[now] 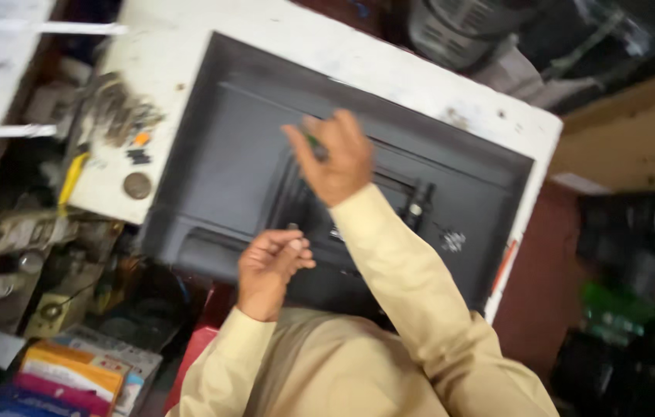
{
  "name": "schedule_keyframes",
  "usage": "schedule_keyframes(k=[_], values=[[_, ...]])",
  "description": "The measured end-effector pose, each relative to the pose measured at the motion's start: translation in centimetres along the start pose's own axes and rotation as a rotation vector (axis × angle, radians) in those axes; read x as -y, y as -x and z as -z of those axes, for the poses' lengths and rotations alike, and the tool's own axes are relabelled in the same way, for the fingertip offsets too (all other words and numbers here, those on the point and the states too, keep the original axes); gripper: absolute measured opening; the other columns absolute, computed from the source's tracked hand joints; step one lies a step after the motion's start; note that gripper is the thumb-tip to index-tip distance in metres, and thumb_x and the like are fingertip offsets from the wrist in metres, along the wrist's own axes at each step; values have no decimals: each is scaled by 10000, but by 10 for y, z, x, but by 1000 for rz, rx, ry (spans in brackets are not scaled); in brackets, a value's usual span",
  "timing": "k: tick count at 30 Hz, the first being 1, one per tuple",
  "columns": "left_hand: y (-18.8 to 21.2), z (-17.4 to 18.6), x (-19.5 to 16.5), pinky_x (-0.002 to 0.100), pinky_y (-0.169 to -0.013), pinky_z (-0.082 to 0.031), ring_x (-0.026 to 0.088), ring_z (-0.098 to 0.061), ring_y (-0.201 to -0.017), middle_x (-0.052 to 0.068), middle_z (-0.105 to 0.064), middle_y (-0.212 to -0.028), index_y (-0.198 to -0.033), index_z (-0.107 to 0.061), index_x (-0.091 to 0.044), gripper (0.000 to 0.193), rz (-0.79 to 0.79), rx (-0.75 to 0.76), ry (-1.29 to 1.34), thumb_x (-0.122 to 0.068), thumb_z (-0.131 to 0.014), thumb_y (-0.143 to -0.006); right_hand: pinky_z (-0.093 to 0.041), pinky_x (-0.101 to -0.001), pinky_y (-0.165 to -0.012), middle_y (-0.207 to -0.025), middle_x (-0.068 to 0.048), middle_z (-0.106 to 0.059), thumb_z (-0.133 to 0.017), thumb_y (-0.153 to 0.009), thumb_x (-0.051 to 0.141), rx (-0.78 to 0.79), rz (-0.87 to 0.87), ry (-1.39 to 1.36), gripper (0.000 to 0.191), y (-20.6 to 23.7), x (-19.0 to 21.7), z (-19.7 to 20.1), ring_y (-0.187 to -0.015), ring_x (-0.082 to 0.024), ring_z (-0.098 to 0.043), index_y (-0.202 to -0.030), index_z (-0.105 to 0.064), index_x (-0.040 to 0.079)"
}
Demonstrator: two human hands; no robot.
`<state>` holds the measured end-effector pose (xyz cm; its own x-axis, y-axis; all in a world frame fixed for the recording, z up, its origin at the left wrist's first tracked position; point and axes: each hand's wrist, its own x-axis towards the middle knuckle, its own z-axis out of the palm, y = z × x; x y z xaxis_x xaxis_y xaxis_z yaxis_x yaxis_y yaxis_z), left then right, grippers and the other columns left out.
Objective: The person works on the back of a television placed face-down on a workbench, handling the main circuit board and its cables, then repositioning the TV and using a screwdriver to tighten screws on the wall-mount bracket attached to the back panel.
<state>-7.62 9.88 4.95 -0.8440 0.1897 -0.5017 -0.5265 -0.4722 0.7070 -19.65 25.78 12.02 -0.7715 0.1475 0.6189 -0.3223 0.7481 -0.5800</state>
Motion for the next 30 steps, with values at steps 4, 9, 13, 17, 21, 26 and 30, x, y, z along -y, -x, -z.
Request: schedule_keyframes(k=[4, 9, 13, 17, 21, 26, 30], values=[[2, -17, 8, 338, -759, -627, 194, -709, -849, 133, -717, -990, -1110, -676, 6, 138, 9, -12, 50, 14, -650, -974, -557, -414, -912, -1199, -183, -616, -739, -950, 99, 76, 9, -132, 446, 7, -5, 5, -1073, -386, -646, -1317, -489, 52], [-3, -41, 27, 333, -785, -612, 192, -703, -871, 127, -725, -1017, -1126, -668, -8, 164, 73, -1, 87, 19, -651, -965, -595, -378, -969, -1206, -103, -649, -700, -1013, -36, -53, -158, -337, 489, 52, -10, 68, -1072, -263, -700, -1419, -449, 71], [-2, -72, 56, 338, -797, -616, 196, -708, -888, 125, -722, -1016, -1121, -682, -1, 161, 133, 102, 156, 7, -657, -963, -641, -451, -1020, -1194, -150, -621, -594, -1070, -159, -283, -419, -692, 585, 92, -10, 165, -1058, -242, -706, -1531, -353, 109], [0, -103, 88, 337, -810, -619, 204, -717, -903, 130, -729, -1035, -1103, -666, -14, 125, 211, 189, 186, -16, -663, -979, -635, -439, -1004, -1188, -164, -622, -615, -1080, -131, -333, -468, -502, 551, 113, -11, 221, -1024, -244, -714, -1509, -342, 83], [0, -123, 108, 326, -802, -614, 201, -720, -899, 135, -737, -1033, -1104, -671, -19, 127, 277, 225, 173, -28, -661, -977, -649, -429, -975, -1175, -166, -627, -629, -1069, -113, -414, -500, -412, 526, 130, -17, 246, -998, -237, -721, -1479, -345, 54], [3, -138, 124, 319, -797, -615, 189, -715, -890, 125, -734, -1013, -1099, -673, -13, 126, 329, 218, 121, -24, -671, -973, -631, -444, -995, -1177, -176, -619, -630, -1072, -115, -415, -514, -385, 513, 143, -30, 258, -1005, -232, -697, -1467, -341, 43], [2, -144, 132, 315, -786, -617, 186, -715, -878, 116, -733, -991, -1093, -674, -9, 126, 350, 203, 100, -30, -677, -969, -640, -457, -1005, -1185, -191, -621, -625, -1063, -115, -394, -520, -409, 529, 148, -36, 265, -1013, -255, -709, -1470, -335, 60]])
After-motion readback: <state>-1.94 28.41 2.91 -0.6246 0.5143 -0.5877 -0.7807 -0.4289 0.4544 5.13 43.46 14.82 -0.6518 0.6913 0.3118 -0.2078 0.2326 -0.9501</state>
